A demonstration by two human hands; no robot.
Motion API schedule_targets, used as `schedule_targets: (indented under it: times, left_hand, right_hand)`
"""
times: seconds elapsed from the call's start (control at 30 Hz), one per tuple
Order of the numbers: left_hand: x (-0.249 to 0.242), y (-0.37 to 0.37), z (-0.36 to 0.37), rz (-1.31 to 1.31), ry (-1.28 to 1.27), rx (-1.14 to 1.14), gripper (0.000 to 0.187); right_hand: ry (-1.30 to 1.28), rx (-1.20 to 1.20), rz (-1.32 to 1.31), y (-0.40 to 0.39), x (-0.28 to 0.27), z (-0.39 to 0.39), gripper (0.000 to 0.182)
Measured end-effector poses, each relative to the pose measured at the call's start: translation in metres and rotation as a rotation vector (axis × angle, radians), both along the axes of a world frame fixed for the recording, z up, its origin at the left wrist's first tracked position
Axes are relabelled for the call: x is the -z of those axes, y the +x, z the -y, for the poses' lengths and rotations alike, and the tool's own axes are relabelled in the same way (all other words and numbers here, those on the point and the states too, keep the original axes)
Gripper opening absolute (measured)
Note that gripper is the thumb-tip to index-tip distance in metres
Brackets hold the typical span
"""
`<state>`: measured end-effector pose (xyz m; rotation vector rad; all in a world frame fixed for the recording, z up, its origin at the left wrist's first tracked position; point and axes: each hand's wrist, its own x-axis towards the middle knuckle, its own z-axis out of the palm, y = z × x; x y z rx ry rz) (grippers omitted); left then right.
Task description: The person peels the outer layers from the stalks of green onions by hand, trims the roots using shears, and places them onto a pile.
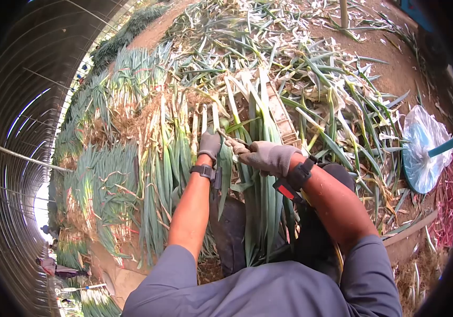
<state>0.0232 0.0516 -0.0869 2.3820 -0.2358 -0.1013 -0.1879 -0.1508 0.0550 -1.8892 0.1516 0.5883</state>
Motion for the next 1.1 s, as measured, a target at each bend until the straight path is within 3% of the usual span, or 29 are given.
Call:
schedule_targets:
  times: [0.1, 0.2, 0.33, 0.53, 0.57, 0.67, 0.8, 0.93, 0.97, 1.1]
  left_hand:
    - [0.0, -0.003, -0.004, -0.018, 0.036, -0.016, 0.036]
    - [-0.038, -0.028, 0.006, -0.06, 0.168, 0.039, 0.04]
    - [-0.054, -0.056, 0.009, -0.069, 0.264, 0.044, 0.046]
    - [-0.008, -0.079, -0.014, -0.066, 0.277, -0.034, 0.049]
    - [-0.025, -0.089, -0.013, -0.105, 0.252, -0.002, 0.048]
    - [0.009, -0.086, -0.027, -0.035, 0.186, -0.022, 0.05]
    - [0.008, -0.099, -0.038, -0.062, -0.165, 0.062, 0.042]
    - [0.019, -0.112, -0.049, -0.208, -0.514, 0.087, 0.039]
    - [0.022, -0.114, -0.053, -0.248, -0.529, 0.103, 0.046]
    - [0.034, -0.129, -0.059, -0.41, -0.754, 0.009, 0.04]
  right_hand:
    - [0.005, -0.005, 0.022, -0.001, 0.001, -0.005, 0.059]
    - [-0.031, 0.028, 0.024, 0.007, 0.014, -0.008, 0.06]
    - [-0.119, 0.088, 0.033, 0.029, 0.025, -0.014, 0.062]
    - [-0.091, 0.095, 0.035, 0.051, 0.023, -0.025, 0.058]
    - [-0.069, 0.128, -0.002, 0.059, 0.036, -0.031, 0.055]
    - [-0.138, 0.018, 0.045, 0.067, 0.049, -0.035, 0.054]
    - [-0.207, -0.006, 0.29, 0.078, 0.077, -0.043, 0.058]
    - [-0.312, 0.0, 0.287, 0.081, 0.075, -0.047, 0.057]
    - [-0.306, -0.001, 0.282, 0.084, 0.078, -0.047, 0.056]
    - [-0.275, -0.007, 0.278, 0.092, 0.08, -0.052, 0.055]
